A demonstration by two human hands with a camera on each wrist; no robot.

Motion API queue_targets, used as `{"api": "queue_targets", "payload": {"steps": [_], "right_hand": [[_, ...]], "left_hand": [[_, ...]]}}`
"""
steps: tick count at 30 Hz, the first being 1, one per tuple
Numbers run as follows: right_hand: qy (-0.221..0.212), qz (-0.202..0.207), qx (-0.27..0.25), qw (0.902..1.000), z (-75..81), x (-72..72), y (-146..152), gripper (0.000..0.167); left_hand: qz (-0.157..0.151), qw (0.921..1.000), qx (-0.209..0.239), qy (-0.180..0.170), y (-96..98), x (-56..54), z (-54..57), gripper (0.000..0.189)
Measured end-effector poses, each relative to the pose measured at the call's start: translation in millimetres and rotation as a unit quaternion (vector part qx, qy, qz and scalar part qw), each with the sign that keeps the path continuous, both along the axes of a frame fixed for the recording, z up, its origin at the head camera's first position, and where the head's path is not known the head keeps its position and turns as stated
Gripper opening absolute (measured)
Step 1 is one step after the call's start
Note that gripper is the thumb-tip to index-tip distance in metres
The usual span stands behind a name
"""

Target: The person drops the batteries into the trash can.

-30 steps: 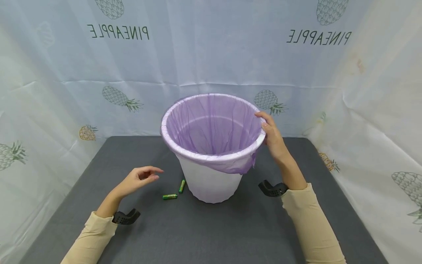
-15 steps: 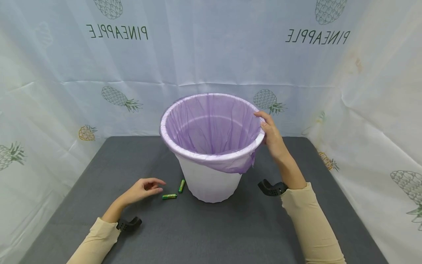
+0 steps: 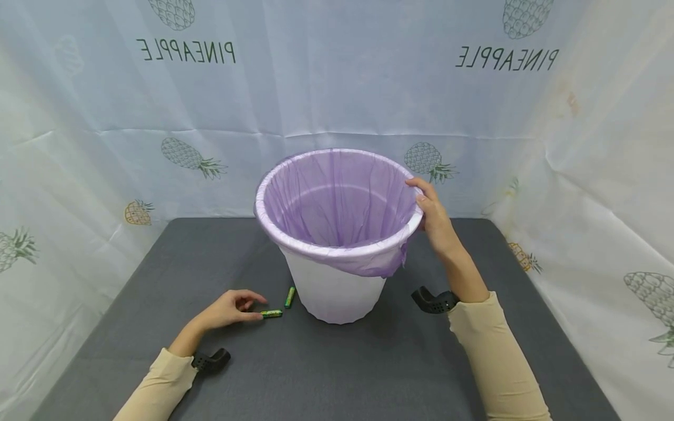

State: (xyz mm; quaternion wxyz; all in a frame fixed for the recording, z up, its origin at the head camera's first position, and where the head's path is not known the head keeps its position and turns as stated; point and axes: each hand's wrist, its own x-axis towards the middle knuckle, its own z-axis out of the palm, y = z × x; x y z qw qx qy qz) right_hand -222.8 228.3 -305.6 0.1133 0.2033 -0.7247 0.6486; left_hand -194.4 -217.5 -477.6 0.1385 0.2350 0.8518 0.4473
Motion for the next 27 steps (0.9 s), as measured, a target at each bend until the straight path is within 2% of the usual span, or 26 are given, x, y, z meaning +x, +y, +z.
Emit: {"api": "queue_targets", "payload": {"steps": [11, 22, 27], "right_hand": [[0.0, 0.005, -0.005, 1.0, -0.5, -1.0, -0.1, 0.032], [0.008, 0.007, -0.002, 0.9999, -1.5, -0.5, 1.0, 0.032], [0.009, 0.008, -0.002, 0.9999, -1.0, -0.6, 1.3, 0.032]], "left_hand": [[0.029, 0.9972, -0.051, 0.047, 3.9, 0.5, -5.1, 0.025], [0.027, 0.9958, -0.059, 0.064, 4.8, 1.5, -4.4, 0.018], [0.025, 0.9966, -0.043, 0.066, 3.6, 0.8, -5.3, 0.018]]}}
